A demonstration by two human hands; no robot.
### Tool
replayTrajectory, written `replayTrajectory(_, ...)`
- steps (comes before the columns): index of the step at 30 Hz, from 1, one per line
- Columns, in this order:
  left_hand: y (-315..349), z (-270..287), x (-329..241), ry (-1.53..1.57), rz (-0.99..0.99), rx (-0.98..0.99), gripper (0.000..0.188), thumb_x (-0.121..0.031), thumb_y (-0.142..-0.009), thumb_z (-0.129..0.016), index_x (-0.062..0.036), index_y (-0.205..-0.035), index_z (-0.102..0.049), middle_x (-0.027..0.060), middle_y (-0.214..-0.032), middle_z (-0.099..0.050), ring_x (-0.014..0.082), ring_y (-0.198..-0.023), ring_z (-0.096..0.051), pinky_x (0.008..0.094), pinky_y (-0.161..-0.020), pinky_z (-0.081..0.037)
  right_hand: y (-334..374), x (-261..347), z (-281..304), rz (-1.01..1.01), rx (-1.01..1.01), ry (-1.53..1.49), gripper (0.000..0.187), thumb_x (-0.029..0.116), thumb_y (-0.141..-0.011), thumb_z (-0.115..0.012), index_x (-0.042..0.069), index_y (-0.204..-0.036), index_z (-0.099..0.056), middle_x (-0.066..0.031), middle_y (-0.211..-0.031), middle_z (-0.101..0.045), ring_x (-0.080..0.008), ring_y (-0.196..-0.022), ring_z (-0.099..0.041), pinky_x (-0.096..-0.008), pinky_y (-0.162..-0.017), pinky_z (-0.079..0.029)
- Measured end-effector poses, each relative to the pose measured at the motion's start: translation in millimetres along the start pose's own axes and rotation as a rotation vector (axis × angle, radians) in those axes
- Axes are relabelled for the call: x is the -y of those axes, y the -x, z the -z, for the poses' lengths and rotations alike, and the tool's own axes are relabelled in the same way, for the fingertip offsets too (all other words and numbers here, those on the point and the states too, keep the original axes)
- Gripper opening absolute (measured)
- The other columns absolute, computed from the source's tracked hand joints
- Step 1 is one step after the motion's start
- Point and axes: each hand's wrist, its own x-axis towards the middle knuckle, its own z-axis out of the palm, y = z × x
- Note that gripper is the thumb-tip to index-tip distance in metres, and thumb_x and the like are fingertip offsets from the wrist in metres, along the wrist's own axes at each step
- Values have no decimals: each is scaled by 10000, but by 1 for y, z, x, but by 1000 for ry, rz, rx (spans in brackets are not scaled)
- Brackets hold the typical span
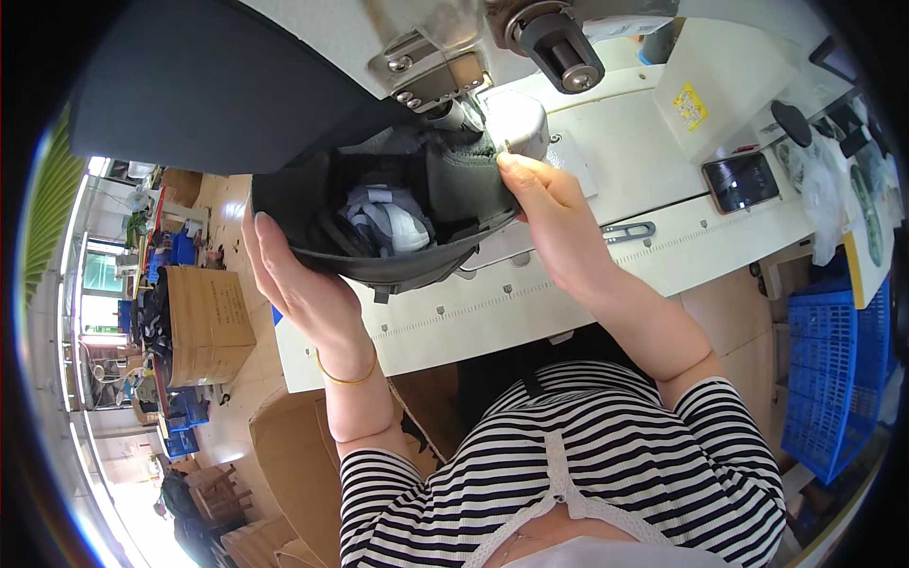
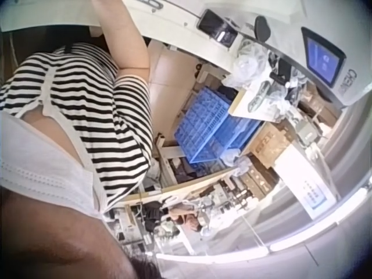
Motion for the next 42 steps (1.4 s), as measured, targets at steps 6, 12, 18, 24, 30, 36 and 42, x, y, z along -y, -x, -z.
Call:
replayTrajectory(6,-4,8,-3,-98,-40,131,366,-209,-967,-447,61,-1206,-509,120,-1124,-597,163,-1019,-557,287,-925,-417,7,3,1,55,56,37,314,283,-992,-432,10,-876,-535,23,-779,-515,-40,-721,-466,-226,-677,-429)
replayTrajectory(12,-28,24,-7,-627,-105,316,301,-145,-921,-501,65,-1126,-567,69,-909,-632,131,-814,-551,248,-788,-435,14,3,1,132,22,174,336,291,-955,-499,13,-768,-471,-27,-637,-486,-66,-591,-470,-257,-558,-428)
replayTrajectory(18,-118,66,41,-689,275,547,213,-51,-846,-523,55,-1004,-618,65,-637,-591,118,-556,-569,271,-529,-476,15,-2,-15,139,223,324,303,281,-932,-533,-19,-954,-573,-128,-673,-593,-166,-566,-557,-310,-550,-441)
replayTrajectory(24,-171,76,77,-727,404,505,314,-115,-871,-563,53,-1136,-568,131,-1024,-624,193,-942,-626,272,-764,-509,35,-7,-7,-43,447,394,276,195,-948,-527,23,-1150,-604,-67,-919,-654,-97,-821,-613,-242,-701,-480)
replayTrajectory(30,-153,87,81,-501,292,460,351,-143,-879,-581,79,-1150,-552,144,-1065,-614,207,-998,-612,285,-799,-516,50,-11,-8,4,474,390,235,174,-945,-535,31,-1101,-638,-53,-904,-658,-92,-813,-619,-215,-652,-460)
replayTrajectory(36,-123,134,101,-415,218,263,388,-171,-894,-592,99,-1167,-539,153,-1117,-599,209,-1039,-599,300,-836,-520,55,-36,-30,-91,625,497,237,181,-935,-542,15,-1068,-648,-71,-906,-675,-116,-823,-631,-242,-699,-494)
replayTrajectory(42,16,417,98,-675,278,-380,319,-120,-886,-593,66,-1145,-577,119,-1046,-634,176,-904,-631,286,-793,-532,70,-64,-85,-194,831,574,232,177,-935,-538,3,-1044,-646,-89,-895,-684,-150,-801,-650,-270,-731,-511)
